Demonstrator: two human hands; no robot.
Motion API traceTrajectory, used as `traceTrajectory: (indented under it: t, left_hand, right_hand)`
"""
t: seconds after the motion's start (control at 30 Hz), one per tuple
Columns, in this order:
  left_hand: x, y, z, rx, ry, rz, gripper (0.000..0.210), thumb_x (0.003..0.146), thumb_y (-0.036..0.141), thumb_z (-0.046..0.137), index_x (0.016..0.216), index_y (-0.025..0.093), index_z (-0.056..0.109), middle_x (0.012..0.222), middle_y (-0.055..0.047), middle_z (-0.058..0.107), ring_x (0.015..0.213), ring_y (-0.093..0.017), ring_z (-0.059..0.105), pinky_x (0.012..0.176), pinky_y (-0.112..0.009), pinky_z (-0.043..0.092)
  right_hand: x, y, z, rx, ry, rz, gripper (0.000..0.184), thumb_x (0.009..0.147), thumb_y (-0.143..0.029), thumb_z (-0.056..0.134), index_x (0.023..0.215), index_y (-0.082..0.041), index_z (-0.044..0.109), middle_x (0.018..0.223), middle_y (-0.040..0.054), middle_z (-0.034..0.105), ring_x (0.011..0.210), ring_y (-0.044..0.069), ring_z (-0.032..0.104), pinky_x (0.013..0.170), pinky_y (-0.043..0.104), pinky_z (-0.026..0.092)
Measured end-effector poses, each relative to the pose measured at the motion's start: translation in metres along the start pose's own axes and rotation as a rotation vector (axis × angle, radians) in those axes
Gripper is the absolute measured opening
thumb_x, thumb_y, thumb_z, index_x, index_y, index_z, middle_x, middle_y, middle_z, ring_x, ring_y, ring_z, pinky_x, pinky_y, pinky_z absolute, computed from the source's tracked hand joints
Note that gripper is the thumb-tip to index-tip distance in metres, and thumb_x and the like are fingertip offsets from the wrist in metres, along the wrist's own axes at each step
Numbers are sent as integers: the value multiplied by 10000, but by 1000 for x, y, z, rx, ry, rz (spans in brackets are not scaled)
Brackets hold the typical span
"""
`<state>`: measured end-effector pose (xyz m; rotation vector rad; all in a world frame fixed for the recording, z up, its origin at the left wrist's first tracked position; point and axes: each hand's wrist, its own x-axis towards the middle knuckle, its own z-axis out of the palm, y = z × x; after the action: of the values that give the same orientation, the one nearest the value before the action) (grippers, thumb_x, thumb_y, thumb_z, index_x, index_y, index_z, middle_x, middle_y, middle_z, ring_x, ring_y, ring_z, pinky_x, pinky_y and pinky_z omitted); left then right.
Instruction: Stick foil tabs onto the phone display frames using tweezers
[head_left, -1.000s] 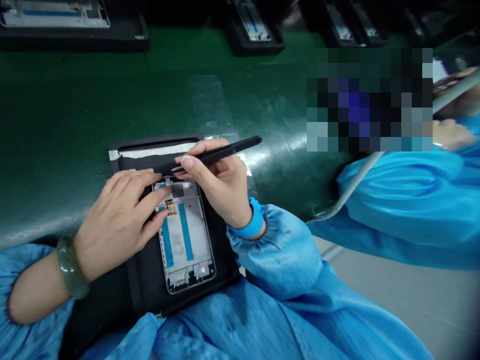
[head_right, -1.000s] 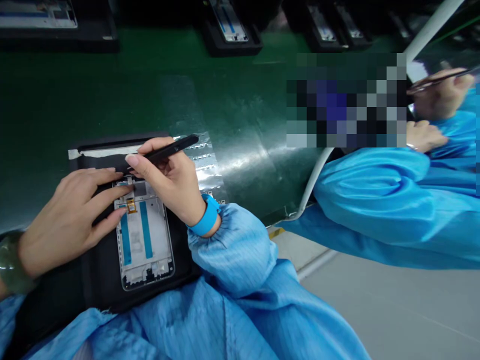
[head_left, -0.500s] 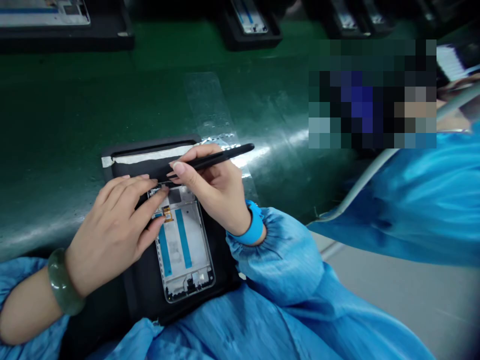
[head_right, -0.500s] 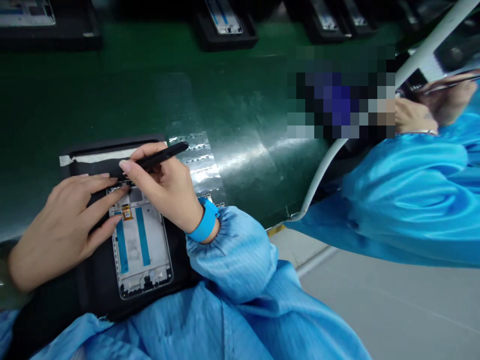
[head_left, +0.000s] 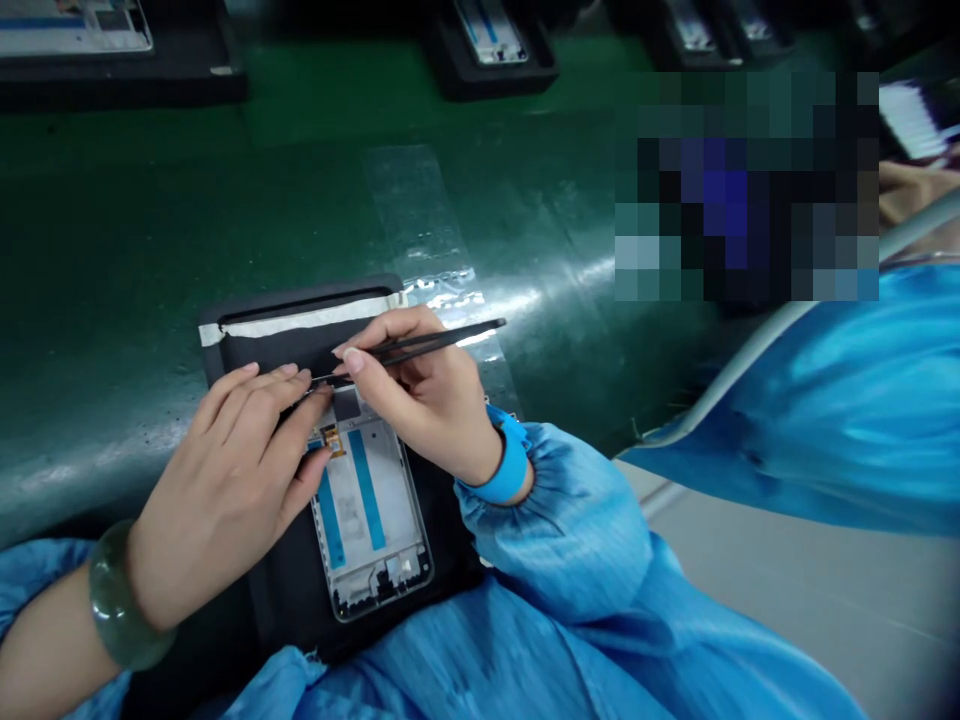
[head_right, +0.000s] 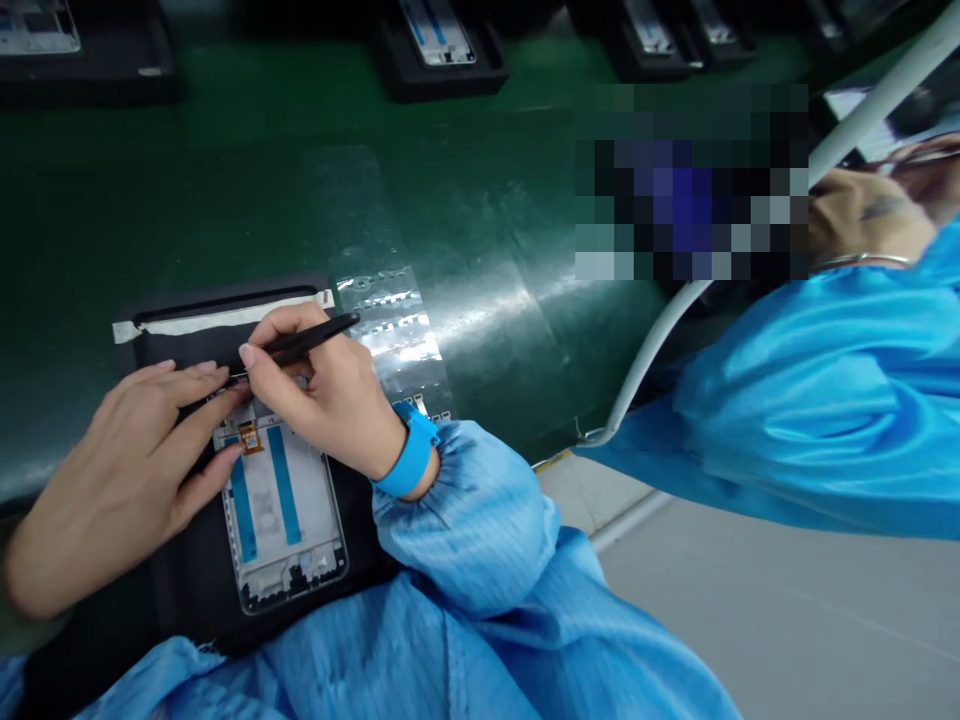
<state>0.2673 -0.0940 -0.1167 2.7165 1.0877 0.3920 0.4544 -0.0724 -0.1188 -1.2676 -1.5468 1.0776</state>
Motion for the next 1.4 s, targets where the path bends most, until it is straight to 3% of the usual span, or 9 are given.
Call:
traceTrajectory:
  t: [0.27, 1.4]
  left_hand:
    - [-2, -1, 1, -35, 7, -4, 401, 869, 234, 514, 1219, 41, 504, 1135, -172, 528, 1137, -295, 487, 1031, -513, 387]
    - [-5, 1, 1, -34, 39, -24, 371, 868, 247, 513, 1177, 42, 522, 1125, -165, 540, 1135, -296, 494, 1030, -509, 399]
  right_hand:
    - [1, -4, -1, -162, -14, -196, 51, 856, -184, 581, 895, -164, 554, 838, 11, 631, 779, 83, 627, 714, 205, 531]
    - [-2, -7, 8, -314, -50, -229, 46, 868, -238, 565, 871, -193, 562, 851, 8, 650, 799, 108, 639, 728, 241, 539]
